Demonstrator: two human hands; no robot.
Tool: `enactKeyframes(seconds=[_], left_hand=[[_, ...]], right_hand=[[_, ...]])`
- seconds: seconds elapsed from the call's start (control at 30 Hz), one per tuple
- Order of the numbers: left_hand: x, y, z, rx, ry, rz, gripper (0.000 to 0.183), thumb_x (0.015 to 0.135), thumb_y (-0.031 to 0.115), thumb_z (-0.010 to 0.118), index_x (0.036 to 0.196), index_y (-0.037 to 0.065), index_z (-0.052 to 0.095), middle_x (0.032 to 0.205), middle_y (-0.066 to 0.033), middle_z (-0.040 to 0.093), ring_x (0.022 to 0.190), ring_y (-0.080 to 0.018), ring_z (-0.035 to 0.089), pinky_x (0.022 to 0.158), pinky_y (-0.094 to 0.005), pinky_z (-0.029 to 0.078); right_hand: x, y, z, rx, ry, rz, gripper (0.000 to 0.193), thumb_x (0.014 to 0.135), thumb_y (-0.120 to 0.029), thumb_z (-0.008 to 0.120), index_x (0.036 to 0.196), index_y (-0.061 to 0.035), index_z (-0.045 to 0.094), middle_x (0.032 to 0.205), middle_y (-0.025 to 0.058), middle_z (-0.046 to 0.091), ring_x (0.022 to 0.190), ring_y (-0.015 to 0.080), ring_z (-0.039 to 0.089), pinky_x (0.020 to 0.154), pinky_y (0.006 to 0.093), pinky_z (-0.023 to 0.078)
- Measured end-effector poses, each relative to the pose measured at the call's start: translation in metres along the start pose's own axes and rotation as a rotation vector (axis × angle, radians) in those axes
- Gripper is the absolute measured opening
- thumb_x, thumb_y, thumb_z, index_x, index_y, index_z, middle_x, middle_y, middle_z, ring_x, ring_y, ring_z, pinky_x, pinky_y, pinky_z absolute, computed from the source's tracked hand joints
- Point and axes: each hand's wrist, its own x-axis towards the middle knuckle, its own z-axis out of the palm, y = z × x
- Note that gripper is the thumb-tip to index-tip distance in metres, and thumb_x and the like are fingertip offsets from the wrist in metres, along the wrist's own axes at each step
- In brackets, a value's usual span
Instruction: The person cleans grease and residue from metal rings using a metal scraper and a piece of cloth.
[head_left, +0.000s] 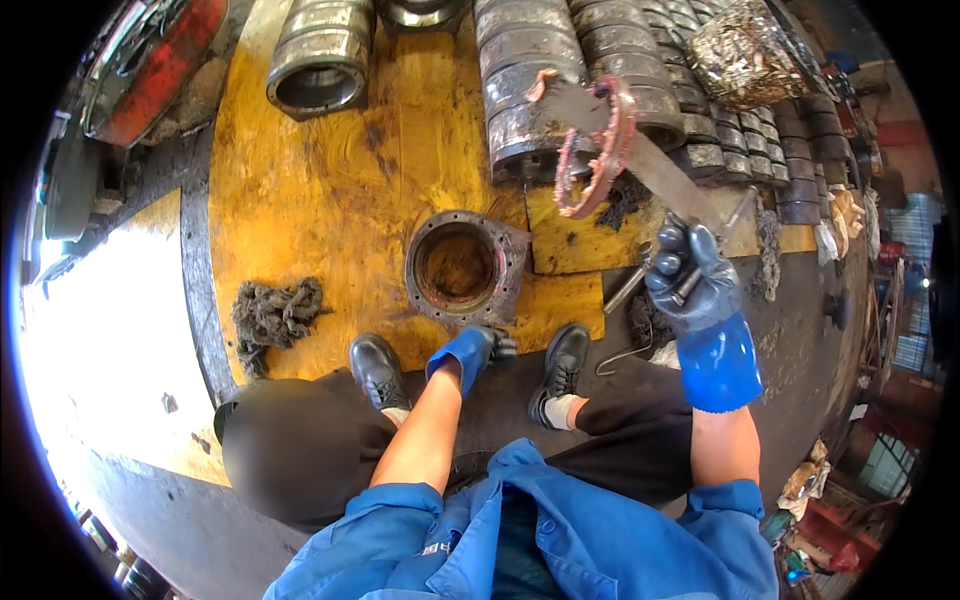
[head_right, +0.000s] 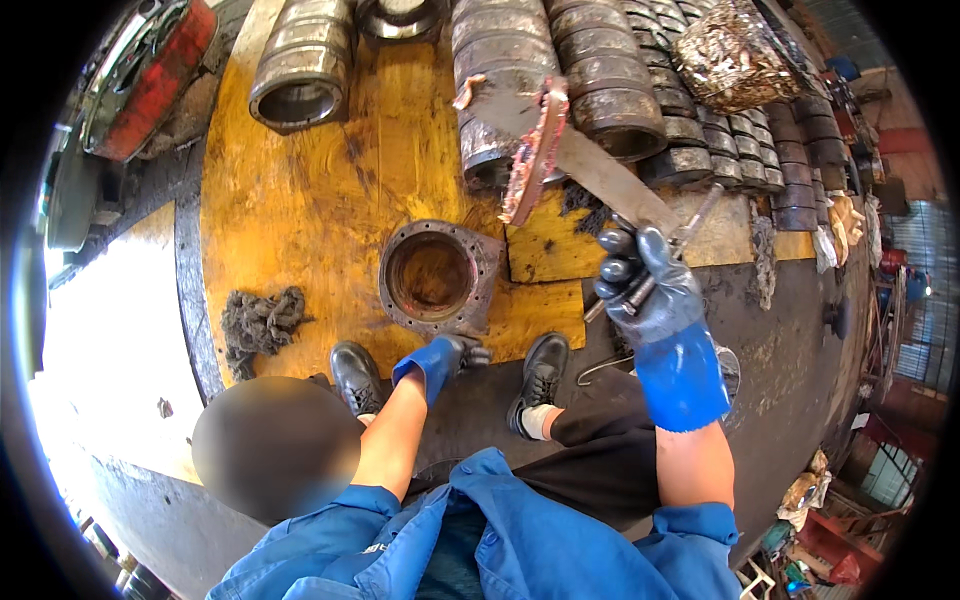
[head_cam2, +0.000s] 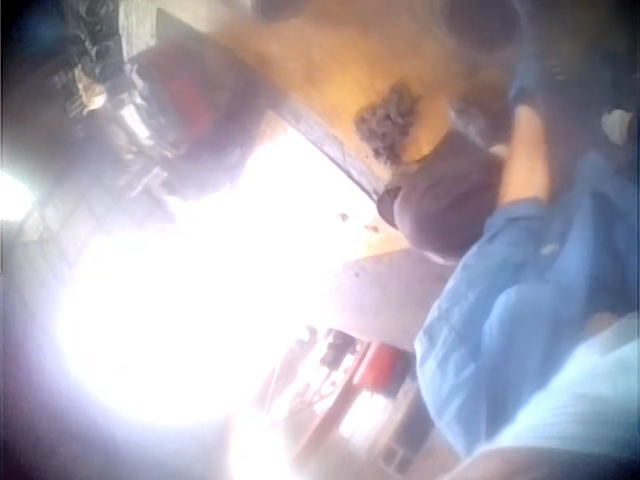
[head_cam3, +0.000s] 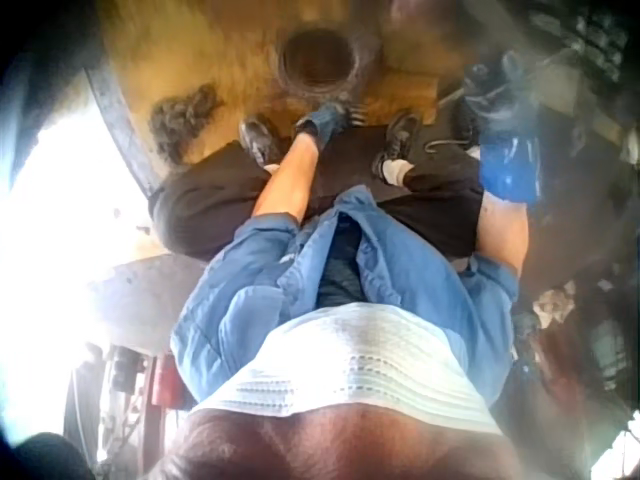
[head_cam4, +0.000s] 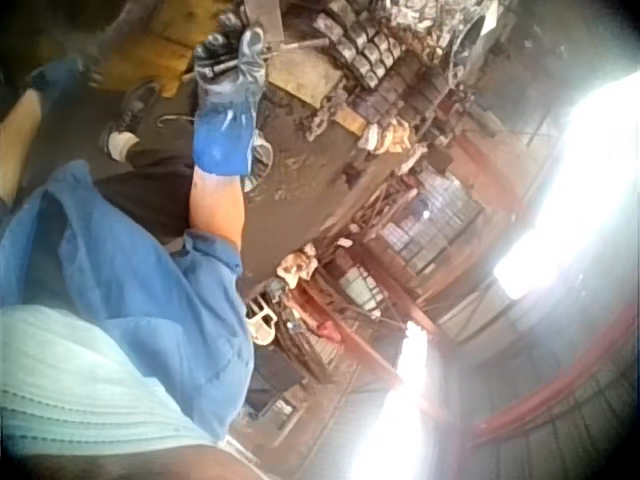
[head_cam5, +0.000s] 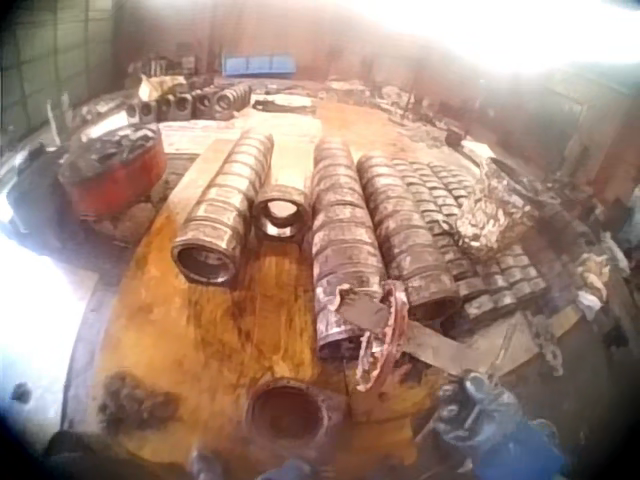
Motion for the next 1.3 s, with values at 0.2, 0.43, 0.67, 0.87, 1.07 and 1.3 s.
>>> enactKeyframes(seconds=[0.2, 0.43, 0.67, 0.87, 1.07, 1.3], left_hand=[[-0.105, 0.070, 0.057, 0.555, -0.047, 0.642, 0.030, 0.090, 0.018, 0.062, 0.112, -0.003, 0.062, 0.091, -0.0137, 0.068, 0.079, -0.0216, 0.066, 0.068, -0.0316, 0.055], [-0.294, 0.134, 0.164, 1.228, 0.531, 1.462, 0.059, 0.081, 0.041, 0.073, 0.116, -0.005, 0.062, 0.098, -0.0156, 0.071, 0.081, -0.0195, 0.068, 0.070, -0.0319, 0.054], [-0.344, 0.121, 0.230, 1.884, 0.971, 1.283, 0.047, 0.082, 0.049, 0.065, 0.102, 0.006, 0.070, 0.091, -0.0184, 0.069, 0.087, -0.0331, 0.067, 0.079, -0.0420, 0.050], [-0.335, 0.118, 0.226, 1.811, 1.039, 1.205, 0.041, 0.085, 0.046, 0.061, 0.096, 0.008, 0.071, 0.089, -0.0179, 0.069, 0.088, -0.0360, 0.065, 0.080, -0.0425, 0.049], [-0.316, 0.170, 0.147, 1.145, 0.486, 1.408, 0.030, 0.084, 0.027, 0.071, 0.099, 0.001, 0.070, 0.078, -0.0104, 0.070, 0.059, -0.0190, 0.064, 0.054, -0.0318, 0.050], [-0.341, 0.174, 0.124, 0.348, -0.022, 1.541, 0.025, 0.092, 0.016, 0.062, 0.108, -0.003, 0.064, 0.092, -0.0117, 0.069, 0.072, -0.0182, 0.064, 0.063, -0.0303, 0.054]], right_hand=[[-0.001, 0.004, 0.013, -0.047, -0.014, -0.015, 0.031, 0.094, -0.028, 0.059, 0.115, -0.0046, 0.058, 0.090, 0.0061, 0.067, 0.067, 0.0131, 0.062, 0.055, 0.0287, 0.053], [-0.012, 0.016, 0.025, -0.026, -0.050, -0.028, 0.023, 0.092, -0.026, 0.062, 0.103, -0.0058, 0.063, 0.092, 0.0099, 0.071, 0.065, 0.0149, 0.065, 0.052, 0.0285, 0.052], [-0.041, 0.029, 0.050, -0.067, -0.103, -0.221, 0.026, 0.091, -0.022, 0.064, 0.108, -0.0028, 0.064, 0.088, 0.0104, 0.071, 0.064, 0.0176, 0.067, 0.052, 0.0291, 0.055], [-0.055, 0.033, 0.053, -0.200, -0.091, -0.266, 0.033, 0.093, -0.027, 0.062, 0.110, 0.0002, 0.063, 0.090, 0.0085, 0.071, 0.068, 0.0109, 0.065, 0.057, 0.0249, 0.052], [-0.059, 0.018, 0.057, -0.140, -0.012, -0.266, 0.026, 0.087, -0.012, 0.068, 0.108, 0.0013, 0.061, 0.096, 0.0137, 0.069, 0.077, 0.0143, 0.067, 0.063, 0.0246, 0.055], [-0.086, -0.002, 0.055, 0.028, -0.180, -0.648, 0.028, 0.089, -0.005, 0.061, 0.113, 0.0090, 0.055, 0.099, 0.0194, 0.066, 0.090, 0.0210, 0.066, 0.082, 0.0287, 0.055]])
